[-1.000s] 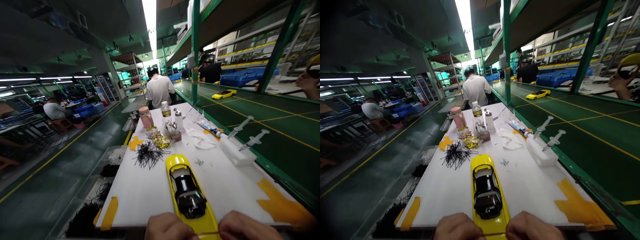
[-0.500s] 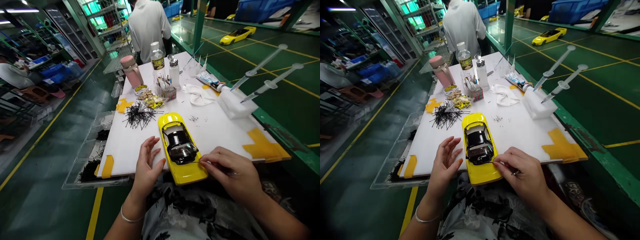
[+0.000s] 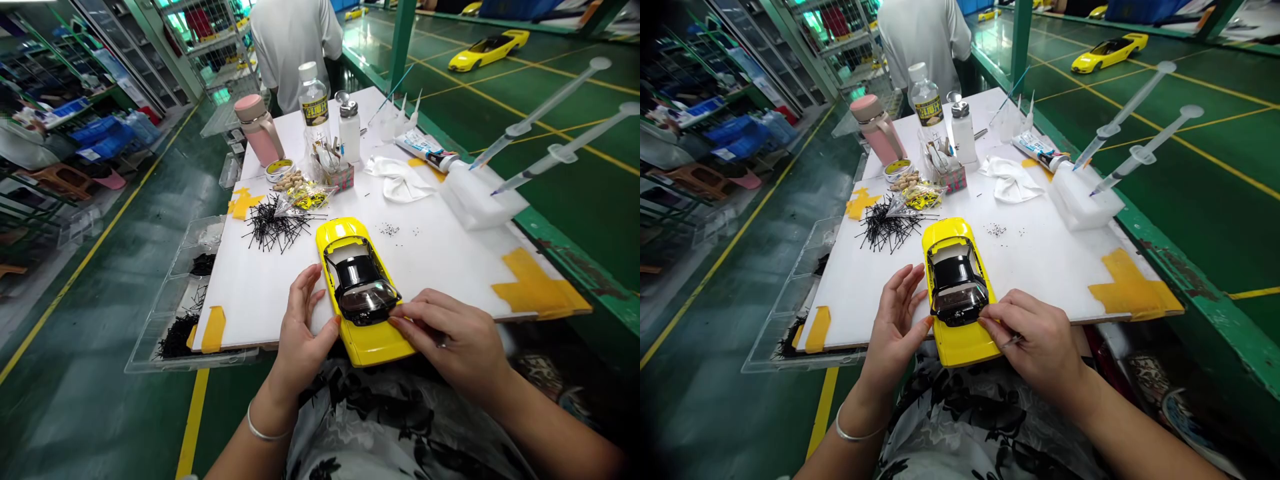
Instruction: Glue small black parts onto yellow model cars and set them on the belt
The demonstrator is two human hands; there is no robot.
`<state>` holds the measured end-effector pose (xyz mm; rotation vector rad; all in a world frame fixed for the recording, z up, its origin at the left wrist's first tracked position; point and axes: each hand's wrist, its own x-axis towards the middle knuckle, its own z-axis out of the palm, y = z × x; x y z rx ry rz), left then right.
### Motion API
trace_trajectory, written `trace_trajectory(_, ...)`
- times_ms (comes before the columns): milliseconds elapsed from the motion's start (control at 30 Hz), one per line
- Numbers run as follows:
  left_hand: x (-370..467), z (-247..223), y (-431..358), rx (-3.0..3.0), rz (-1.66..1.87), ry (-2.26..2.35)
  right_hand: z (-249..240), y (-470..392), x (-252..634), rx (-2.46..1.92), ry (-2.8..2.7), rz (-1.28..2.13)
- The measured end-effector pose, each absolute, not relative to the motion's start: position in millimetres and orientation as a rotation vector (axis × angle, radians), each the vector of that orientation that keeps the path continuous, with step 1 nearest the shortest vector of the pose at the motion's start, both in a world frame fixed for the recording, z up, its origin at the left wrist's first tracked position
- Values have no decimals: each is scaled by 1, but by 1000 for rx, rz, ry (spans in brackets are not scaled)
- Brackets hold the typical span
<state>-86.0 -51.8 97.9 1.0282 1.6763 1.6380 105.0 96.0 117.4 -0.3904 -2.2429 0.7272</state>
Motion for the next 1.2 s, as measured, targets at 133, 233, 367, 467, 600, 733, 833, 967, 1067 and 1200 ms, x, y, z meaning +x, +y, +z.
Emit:
trace_trajectory(133, -80, 94, -50, 1067, 1635, 1722, 118, 97, 104, -380, -2257, 724)
trace_trajectory(233, -74, 92, -46, 1097, 1618, 1768, 118, 98, 104, -387, -2265, 745)
trace_trajectory(367, -69, 95, -39, 1089, 1609, 1825, 118, 100, 103, -404, -2291, 770)
trace_trajectory(467, -68, 99, -35, 1047, 1621, 1824, 117, 101, 102, -415, -2299, 778)
trace_trajectory(600, -67, 102, -33, 990, 1635, 1803, 114, 100, 103, -427, -2222, 766)
trace_trajectory(733, -68, 99, -34, 1005, 1640, 1837, 114, 101, 109, -466, -2158, 743)
trace_trajectory(833, -68, 97, -35, 1027, 1639, 1853, 114, 101, 113, -406, -2163, 753)
trace_trajectory(967, -67, 96, -36, 1005, 1639, 1837, 106, 101, 114, -316, -2207, 728)
trace_trajectory(1067, -67, 97, -37, 999, 1643, 1832, 99, 101, 115, -294, -2251, 657)
trace_trajectory(1200, -67, 97, -37, 1015, 1648, 1834, 98, 103, 116, -286, -2350, 497)
